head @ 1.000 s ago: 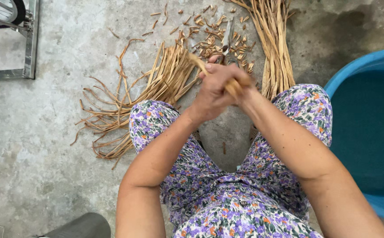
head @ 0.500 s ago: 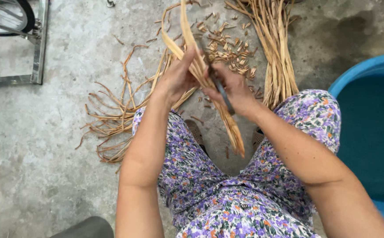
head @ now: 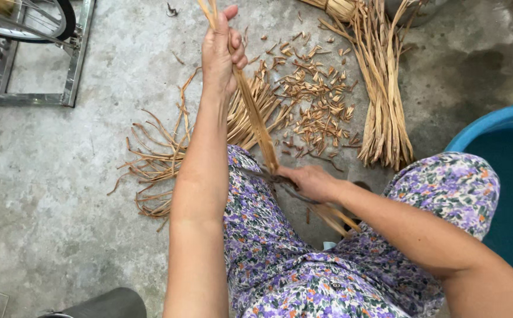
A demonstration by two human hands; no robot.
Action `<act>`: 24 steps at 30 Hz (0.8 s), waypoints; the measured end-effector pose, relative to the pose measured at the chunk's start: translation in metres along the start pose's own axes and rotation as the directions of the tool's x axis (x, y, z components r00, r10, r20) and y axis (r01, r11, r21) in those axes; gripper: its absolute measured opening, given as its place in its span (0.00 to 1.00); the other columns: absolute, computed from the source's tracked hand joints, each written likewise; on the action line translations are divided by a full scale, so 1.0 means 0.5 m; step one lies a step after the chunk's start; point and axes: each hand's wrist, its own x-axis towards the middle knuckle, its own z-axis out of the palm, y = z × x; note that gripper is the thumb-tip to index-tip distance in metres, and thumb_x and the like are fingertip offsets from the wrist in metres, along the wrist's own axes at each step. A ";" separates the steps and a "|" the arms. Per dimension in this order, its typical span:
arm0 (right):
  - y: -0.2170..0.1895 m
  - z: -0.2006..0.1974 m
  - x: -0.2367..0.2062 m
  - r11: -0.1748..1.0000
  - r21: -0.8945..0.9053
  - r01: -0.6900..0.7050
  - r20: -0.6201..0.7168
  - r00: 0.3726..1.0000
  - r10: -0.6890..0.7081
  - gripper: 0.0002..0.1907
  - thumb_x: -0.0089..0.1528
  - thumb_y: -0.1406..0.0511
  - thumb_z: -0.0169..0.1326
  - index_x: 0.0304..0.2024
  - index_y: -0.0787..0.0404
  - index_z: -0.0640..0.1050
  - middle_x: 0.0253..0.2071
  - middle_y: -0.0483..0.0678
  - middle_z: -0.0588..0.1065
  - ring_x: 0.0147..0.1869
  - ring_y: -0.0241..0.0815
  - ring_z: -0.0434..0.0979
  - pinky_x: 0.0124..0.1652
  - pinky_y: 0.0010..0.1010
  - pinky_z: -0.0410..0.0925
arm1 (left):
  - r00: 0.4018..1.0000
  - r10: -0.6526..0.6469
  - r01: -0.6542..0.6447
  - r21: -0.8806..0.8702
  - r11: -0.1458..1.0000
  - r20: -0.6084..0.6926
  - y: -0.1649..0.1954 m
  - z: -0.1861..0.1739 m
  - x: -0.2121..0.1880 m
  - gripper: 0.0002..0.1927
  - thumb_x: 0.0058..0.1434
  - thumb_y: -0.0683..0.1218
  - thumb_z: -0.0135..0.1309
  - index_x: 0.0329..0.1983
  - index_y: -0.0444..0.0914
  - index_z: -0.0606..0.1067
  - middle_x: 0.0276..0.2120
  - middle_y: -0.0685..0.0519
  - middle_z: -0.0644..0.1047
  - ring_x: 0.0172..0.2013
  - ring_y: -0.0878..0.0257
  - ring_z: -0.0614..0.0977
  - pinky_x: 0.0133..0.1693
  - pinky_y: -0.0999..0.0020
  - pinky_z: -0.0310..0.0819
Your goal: The person sits on a concrete floor and uses shears to trim and split dried plant stems. They repeatedly pick up stems, cut them into smaller pieces, and place the trimmed pieces on the floor. A blue basin is visible nearby.
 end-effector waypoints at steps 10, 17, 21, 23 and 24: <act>-0.024 -0.083 -0.033 0.958 0.256 -0.126 0.189 0.979 0.079 0.30 0.54 0.55 0.68 0.58 0.45 0.74 0.45 0.45 0.82 0.48 0.45 0.82 0.46 0.36 0.72 | 0.997 0.007 -0.021 0.191 0.981 0.072 0.037 0.022 -0.034 0.24 0.76 0.59 0.45 0.63 0.38 0.72 0.19 0.61 0.65 0.15 0.75 0.58 0.16 0.77 0.49; 0.011 -0.223 -0.065 0.766 0.642 0.040 -0.398 0.871 0.288 0.23 0.58 0.60 0.68 0.55 0.56 0.79 0.35 0.42 0.77 0.36 0.33 0.75 0.35 0.23 0.69 | 0.988 -0.092 0.032 0.426 0.904 0.121 0.068 0.044 -0.109 0.21 0.75 0.56 0.48 0.62 0.40 0.76 0.17 0.64 0.63 0.16 0.76 0.59 0.18 0.77 0.50; 0.011 -0.274 -0.082 0.815 0.567 0.124 -0.581 0.761 0.289 0.24 0.59 0.59 0.68 0.54 0.58 0.76 0.35 0.40 0.75 0.37 0.30 0.74 0.36 0.22 0.69 | 0.979 -0.117 0.025 0.472 0.881 0.168 0.068 0.070 -0.142 0.20 0.75 0.52 0.52 0.66 0.40 0.76 0.18 0.65 0.64 0.18 0.76 0.61 0.21 0.78 0.51; 0.008 -0.290 -0.084 0.824 0.564 0.046 -0.592 0.718 0.365 0.25 0.58 0.58 0.68 0.55 0.57 0.76 0.35 0.40 0.76 0.36 0.30 0.75 0.34 0.22 0.69 | 0.975 -0.130 0.040 0.438 0.898 0.179 0.069 0.079 -0.151 0.20 0.74 0.51 0.53 0.66 0.40 0.76 0.20 0.65 0.64 0.18 0.76 0.61 0.21 0.78 0.51; 0.007 -0.297 -0.084 0.800 0.599 0.016 -0.574 0.706 0.415 0.26 0.57 0.58 0.68 0.55 0.57 0.76 0.34 0.40 0.76 0.35 0.31 0.75 0.33 0.23 0.69 | 0.974 -0.137 0.048 0.421 0.906 0.183 0.069 0.082 -0.154 0.20 0.74 0.50 0.53 0.65 0.39 0.76 0.20 0.66 0.63 0.19 0.76 0.61 0.21 0.78 0.50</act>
